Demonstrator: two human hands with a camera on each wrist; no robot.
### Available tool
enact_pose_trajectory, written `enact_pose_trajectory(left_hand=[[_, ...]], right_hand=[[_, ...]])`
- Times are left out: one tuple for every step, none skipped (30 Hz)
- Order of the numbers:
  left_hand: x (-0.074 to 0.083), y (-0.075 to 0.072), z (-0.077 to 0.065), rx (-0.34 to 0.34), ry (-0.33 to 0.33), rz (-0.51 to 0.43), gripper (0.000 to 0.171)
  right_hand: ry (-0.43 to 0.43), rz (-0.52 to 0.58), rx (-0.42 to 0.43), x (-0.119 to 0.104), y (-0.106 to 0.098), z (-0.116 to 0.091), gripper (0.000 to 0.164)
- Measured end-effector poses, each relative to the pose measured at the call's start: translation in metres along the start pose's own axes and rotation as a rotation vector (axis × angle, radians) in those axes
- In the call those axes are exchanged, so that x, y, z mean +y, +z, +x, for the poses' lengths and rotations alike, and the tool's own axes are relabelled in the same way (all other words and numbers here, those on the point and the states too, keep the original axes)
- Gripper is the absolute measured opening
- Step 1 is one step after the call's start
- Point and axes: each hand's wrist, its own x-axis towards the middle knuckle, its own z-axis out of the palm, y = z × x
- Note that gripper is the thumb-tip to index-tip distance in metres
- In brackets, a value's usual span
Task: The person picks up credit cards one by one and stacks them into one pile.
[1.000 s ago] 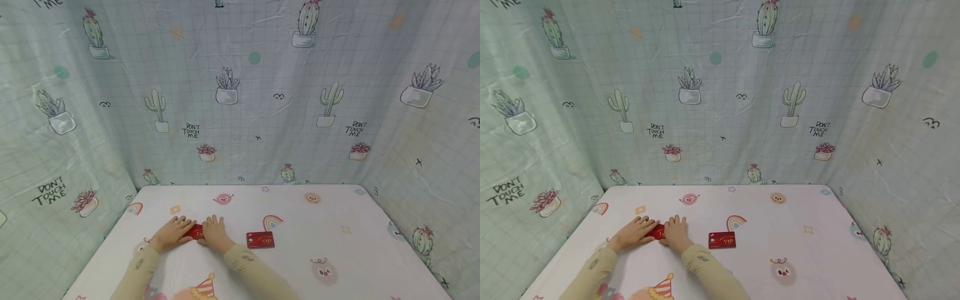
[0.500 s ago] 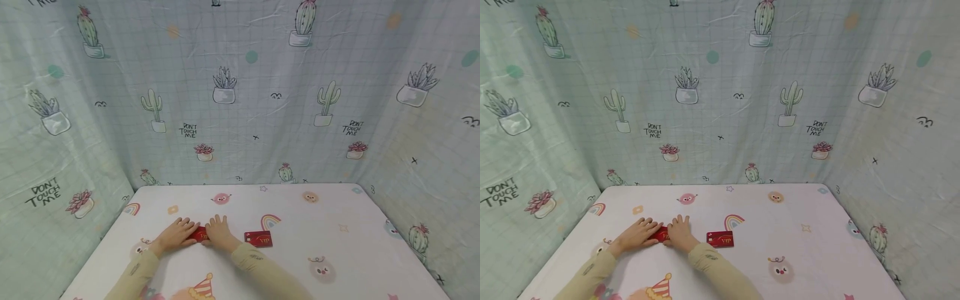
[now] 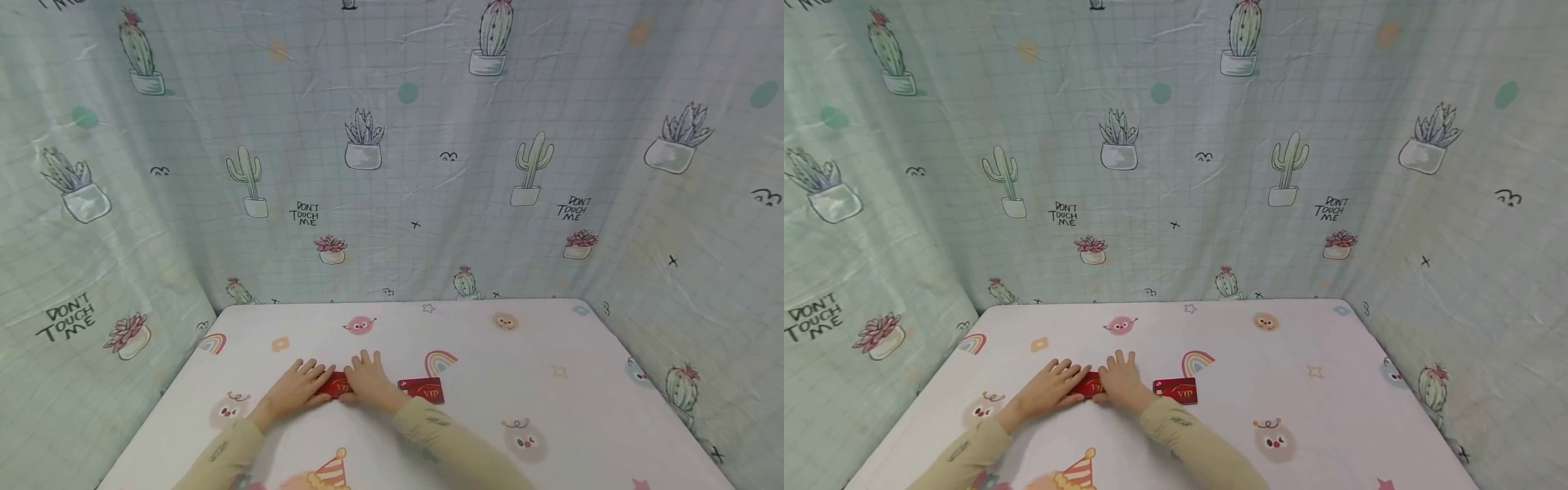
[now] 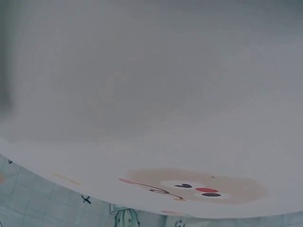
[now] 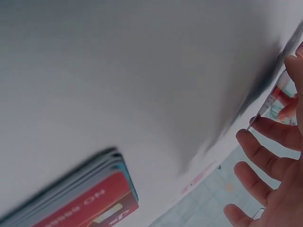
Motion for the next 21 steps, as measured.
enact_pose_trajectory(left_hand=[[0.001,0.0,0.0,0.002,-0.004,0.001,0.058],[0.002,0.0,0.0,0.006,-0.005,0.003,0.058],[0.002,0.0,0.0,0.012,-0.005,0.005,0.058],[0.003,0.0,0.0,0.018,-0.004,0.011,0.058],[0.003,0.0,0.0,0.023,-0.001,0.017,0.057],[0.004,0.0,0.0,0.03,0.0,0.02,0.057],[0.005,-0.001,0.0,0.035,0.002,0.025,0.057],[0.005,-0.002,0.0,0.039,0.005,0.026,0.057],[0.006,-0.002,0.0,0.04,0.006,0.025,0.057],[0.007,-0.003,0.0,0.038,0.007,0.024,0.056],[0.008,-0.004,0.0,0.036,0.007,0.022,0.056],[0.009,-0.005,0.0,0.032,0.007,0.02,0.056],[0.01,-0.005,0.0,0.029,0.01,0.019,0.056],[0.011,-0.006,0.0,0.029,0.014,0.017,0.055],[0.012,-0.006,0.0,0.033,0.018,0.018,0.055],[0.013,-0.006,0.0,0.039,0.024,0.021,0.055],[0.015,-0.007,0.0,0.047,0.031,0.028,0.054],[0.016,-0.007,0.001,0.054,0.038,0.034,0.054],[0.018,-0.007,0.001,0.065,0.044,0.039,0.054],[0.02,-0.007,0.002,0.075,0.05,0.043,0.054],[0.021,-0.007,0.002,0.083,0.054,0.047,0.053]], right_hand=[[-0.001,0.001,-0.001,0.001,0.0,-0.001,0.057],[-0.002,0.003,-0.006,0.002,-0.001,-0.001,0.057],[-0.002,0.003,-0.009,0.003,-0.001,-0.002,0.058],[-0.002,0.002,-0.012,0.004,-0.002,-0.002,0.058],[-0.003,-0.001,-0.015,0.004,-0.002,-0.003,0.058],[-0.005,-0.006,-0.016,0.005,-0.002,-0.003,0.059],[-0.007,-0.008,-0.015,0.006,-0.003,-0.004,0.059],[-0.008,-0.01,-0.013,0.007,-0.003,-0.005,0.059],[-0.008,-0.01,-0.009,0.008,-0.003,-0.006,0.059],[-0.01,-0.01,-0.008,0.009,-0.004,-0.007,0.058],[-0.011,-0.009,-0.006,0.01,-0.005,-0.008,0.058],[-0.013,-0.007,-0.004,0.011,-0.006,-0.009,0.057],[-0.014,-0.004,-0.003,0.012,-0.007,-0.011,0.057],[-0.015,-0.001,-0.002,0.013,-0.007,-0.012,0.057],[-0.017,0.005,0.0,0.014,-0.008,-0.014,0.056],[-0.017,0.009,0.002,0.015,-0.008,-0.016,0.056],[-0.018,0.014,0.006,0.016,-0.007,-0.017,0.055],[-0.019,0.017,0.012,0.017,-0.007,-0.019,0.055],[-0.019,0.021,0.017,0.018,-0.006,-0.021,0.054],[-0.02,0.026,0.023,0.02,-0.006,-0.023,0.054],[-0.021,0.031,0.03,0.021,-0.006,-0.025,0.054]])
